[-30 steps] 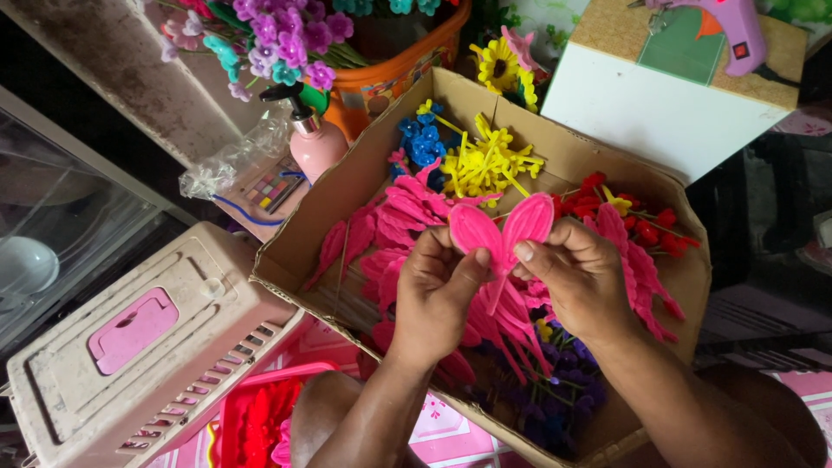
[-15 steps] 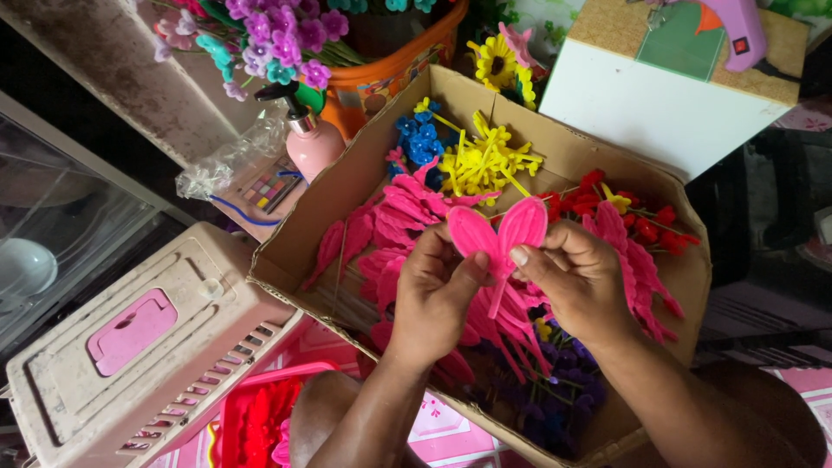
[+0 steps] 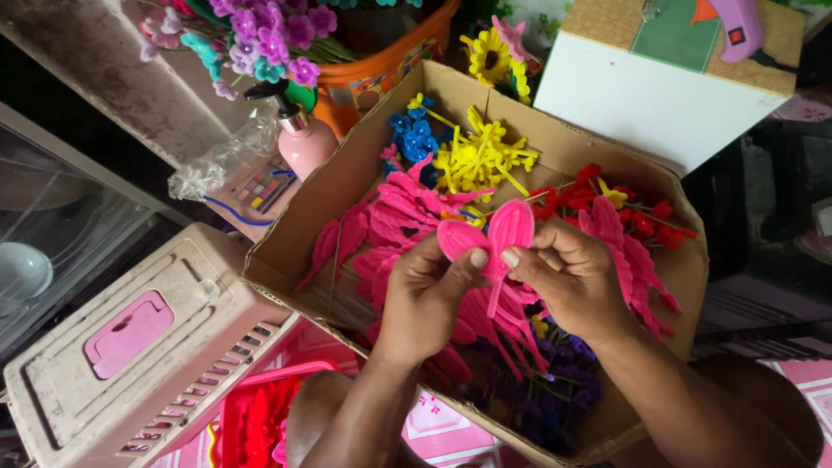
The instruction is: The person assembles pink fabric petals together by hand and applies hot glue to them using a glue gun.
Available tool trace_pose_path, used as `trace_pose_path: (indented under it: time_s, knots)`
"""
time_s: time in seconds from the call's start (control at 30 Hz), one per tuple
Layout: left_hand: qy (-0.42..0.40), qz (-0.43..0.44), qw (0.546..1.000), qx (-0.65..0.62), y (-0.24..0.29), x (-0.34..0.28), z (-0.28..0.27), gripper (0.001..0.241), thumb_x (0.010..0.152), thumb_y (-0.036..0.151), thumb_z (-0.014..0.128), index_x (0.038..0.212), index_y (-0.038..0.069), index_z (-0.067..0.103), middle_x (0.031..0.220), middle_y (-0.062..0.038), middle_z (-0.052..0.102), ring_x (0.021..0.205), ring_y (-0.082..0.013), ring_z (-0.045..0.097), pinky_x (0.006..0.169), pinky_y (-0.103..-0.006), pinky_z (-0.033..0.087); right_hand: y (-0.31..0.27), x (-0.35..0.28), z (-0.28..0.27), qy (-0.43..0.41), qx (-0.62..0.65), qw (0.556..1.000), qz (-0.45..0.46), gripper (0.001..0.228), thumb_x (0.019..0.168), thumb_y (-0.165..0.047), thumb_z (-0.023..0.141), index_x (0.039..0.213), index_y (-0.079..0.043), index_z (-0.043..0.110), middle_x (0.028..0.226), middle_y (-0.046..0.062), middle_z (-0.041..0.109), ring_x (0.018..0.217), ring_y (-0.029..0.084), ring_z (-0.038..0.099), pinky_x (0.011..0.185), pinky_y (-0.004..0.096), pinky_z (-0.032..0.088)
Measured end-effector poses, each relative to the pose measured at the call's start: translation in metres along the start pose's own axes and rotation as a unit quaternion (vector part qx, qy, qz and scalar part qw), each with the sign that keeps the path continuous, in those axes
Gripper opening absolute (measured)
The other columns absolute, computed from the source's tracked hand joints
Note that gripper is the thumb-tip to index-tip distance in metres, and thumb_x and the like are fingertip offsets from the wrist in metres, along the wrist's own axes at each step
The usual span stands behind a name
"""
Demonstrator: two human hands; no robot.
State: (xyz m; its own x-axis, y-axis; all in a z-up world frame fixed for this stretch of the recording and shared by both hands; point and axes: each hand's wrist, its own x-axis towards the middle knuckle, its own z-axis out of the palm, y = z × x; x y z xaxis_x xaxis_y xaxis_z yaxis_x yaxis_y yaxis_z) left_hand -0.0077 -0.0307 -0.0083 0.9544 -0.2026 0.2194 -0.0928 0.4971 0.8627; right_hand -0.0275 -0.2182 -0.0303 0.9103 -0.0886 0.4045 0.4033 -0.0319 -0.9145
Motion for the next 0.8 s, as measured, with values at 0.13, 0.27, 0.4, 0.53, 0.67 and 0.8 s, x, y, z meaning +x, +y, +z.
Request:
trace_pose_path:
  time_s: [0.13,0.27,0.4,0.53,0.67,0.8]
  knots:
    - [-0.012,-0.002,1.000,0.014,0.002,0.001,-0.001,0.006,0.095,0.003,0.072,0.098,-0.003,0.073,0.080,-0.015,0.072,0.078,-0.0207,0.074,0.073,-0.0402,0.067,0.006,-0.002,-0.006,-0.010,-0.003,1.000,0.003,0.008,0.089,0.007,0.072,0.086,0.005,0.066,0.066,0.015,0.070,0.067,0.015,0.073,0.065,0.033,0.063]
    - [-0.015,-0.009,1.000,0.024,0.003,0.001,0.000,0.006,0.095,0.005,0.072,0.097,-0.002,0.073,0.081,-0.013,0.072,0.079,-0.0182,0.072,0.075,-0.0378,0.067,0.003,0.000,-0.005,-0.022,0.003,1.000,-0.007,0.007,0.090,0.005,0.072,0.086,0.005,0.066,0.067,0.015,0.070,0.067,0.014,0.072,0.065,0.031,0.062]
    - [-0.018,-0.014,1.000,0.022,0.004,0.002,0.001,0.007,0.096,0.005,0.071,0.097,-0.001,0.073,0.081,-0.012,0.072,0.079,-0.0186,0.072,0.074,-0.0366,0.067,-0.002,0.000,-0.003,-0.025,0.010,1.000,-0.011,0.007,0.090,0.005,0.071,0.086,0.006,0.066,0.067,0.015,0.069,0.066,0.014,0.071,0.064,0.031,0.062]
    - [-0.019,-0.015,0.999,0.027,0.006,0.002,0.003,0.007,0.096,0.006,0.071,0.096,-0.001,0.073,0.081,-0.012,0.072,0.079,-0.0186,0.073,0.073,-0.0363,0.067,-0.001,-0.001,-0.005,-0.028,-0.005,0.999,-0.016,0.007,0.090,0.004,0.072,0.086,0.005,0.066,0.064,0.015,0.069,0.064,0.011,0.067,0.061,0.028,0.059]
    - [-0.020,-0.015,0.999,0.031,0.004,0.003,0.002,0.008,0.096,0.006,0.072,0.096,-0.002,0.073,0.080,-0.013,0.072,0.078,-0.0187,0.073,0.073,-0.0348,0.066,0.002,-0.002,-0.007,-0.030,-0.007,0.999,-0.016,0.006,0.090,0.005,0.071,0.086,0.005,0.067,0.065,0.016,0.069,0.065,0.011,0.068,0.061,0.029,0.059]
    - [-0.020,-0.013,0.999,0.030,0.002,0.002,0.002,0.008,0.095,0.006,0.073,0.096,-0.002,0.074,0.080,-0.013,0.071,0.078,-0.0194,0.073,0.072,-0.0349,0.066,0.005,-0.002,-0.007,-0.028,-0.002,1.000,-0.011,0.006,0.091,0.006,0.070,0.087,0.006,0.066,0.066,0.016,0.070,0.066,0.012,0.069,0.063,0.029,0.060]
